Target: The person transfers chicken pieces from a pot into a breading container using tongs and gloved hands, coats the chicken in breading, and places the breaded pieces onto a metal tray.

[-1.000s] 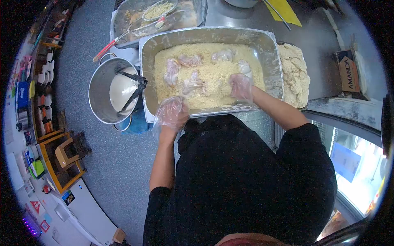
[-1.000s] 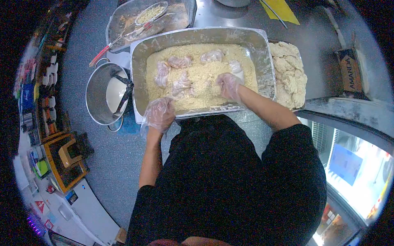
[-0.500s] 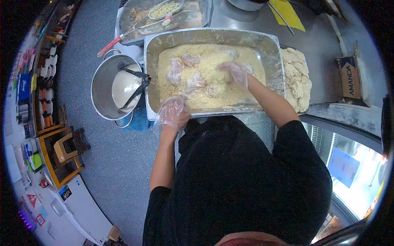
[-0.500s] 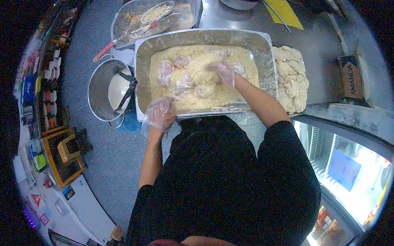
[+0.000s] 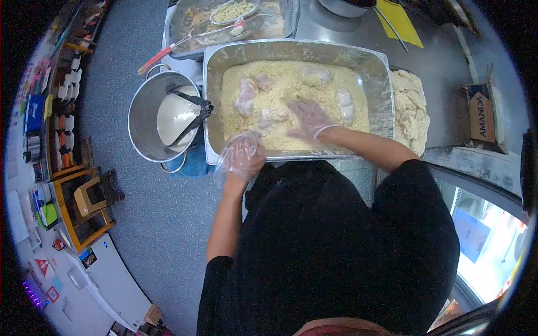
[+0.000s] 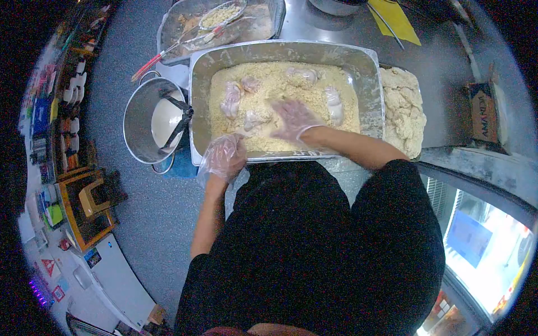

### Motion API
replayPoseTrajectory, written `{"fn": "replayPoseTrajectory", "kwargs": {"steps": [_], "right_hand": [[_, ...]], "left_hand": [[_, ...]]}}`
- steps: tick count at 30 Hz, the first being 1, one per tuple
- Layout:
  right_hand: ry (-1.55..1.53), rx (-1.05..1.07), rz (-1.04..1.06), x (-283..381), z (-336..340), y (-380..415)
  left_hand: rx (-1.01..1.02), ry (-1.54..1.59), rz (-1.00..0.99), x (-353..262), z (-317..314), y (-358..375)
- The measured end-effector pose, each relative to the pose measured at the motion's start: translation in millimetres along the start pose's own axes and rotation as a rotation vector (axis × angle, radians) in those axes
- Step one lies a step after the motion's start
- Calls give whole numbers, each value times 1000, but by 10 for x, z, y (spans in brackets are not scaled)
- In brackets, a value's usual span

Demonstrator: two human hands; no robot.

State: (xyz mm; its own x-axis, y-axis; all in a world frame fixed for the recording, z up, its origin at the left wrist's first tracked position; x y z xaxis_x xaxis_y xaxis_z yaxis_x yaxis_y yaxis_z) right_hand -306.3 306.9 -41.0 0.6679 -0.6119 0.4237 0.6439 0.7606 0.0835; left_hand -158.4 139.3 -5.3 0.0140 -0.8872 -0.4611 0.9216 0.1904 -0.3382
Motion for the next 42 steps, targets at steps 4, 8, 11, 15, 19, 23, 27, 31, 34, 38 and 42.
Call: {"fn": "replayPoseTrajectory", "kwargs": {"steps": [4, 8, 11, 15, 19, 23, 27, 31, 34, 38, 42], "right_hand": [[139, 430, -27, -113, 136, -102], [-229, 172, -44, -749, -266, -657], [-620, 158, -208, -524, -185, -774], [-696, 398, -563, -454, -48, -565], [-146, 622, -146, -366, 362, -269], [-148, 315, -107, -376, 402, 66], [200, -183, 320, -180, -62, 112], [197, 20, 114, -263, -401, -87], [196, 32, 110, -320, -419, -123], [175, -140, -11, -233, -243, -354], [151, -111, 54, -248, -283, -490]], "left_hand": [[-2, -39, 51, -55, 34, -38], [62, 5, 102, -79, 84, -84], [219, -62, 198, -65, 50, -145], [66, 2, 72, -27, 8, -73], [-27, -47, 28, -14, -24, 1], [29, -25, 70, -66, 46, -53], [37, -15, 77, -45, -7, -61], [109, -81, 96, 97, -128, 149], [200, -109, 215, 112, -208, 75], [71, -33, 167, 2, -23, -45], [116, -112, 209, 51, -45, -89]]}}
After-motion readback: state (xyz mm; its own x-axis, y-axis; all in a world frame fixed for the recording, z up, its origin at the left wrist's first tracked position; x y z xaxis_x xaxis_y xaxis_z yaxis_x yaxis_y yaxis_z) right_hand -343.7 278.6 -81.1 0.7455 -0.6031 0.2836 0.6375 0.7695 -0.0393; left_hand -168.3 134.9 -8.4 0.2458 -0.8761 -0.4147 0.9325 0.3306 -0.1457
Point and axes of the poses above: each hand's wrist, its own y-axis away from the middle knuckle, its own z-axis out of the back of the hand, x = y × z, the point moved 4 cm from there along -y, towards the middle knuckle, and after that the axes turned 6 degrees about -x, right-handed, at the moved point
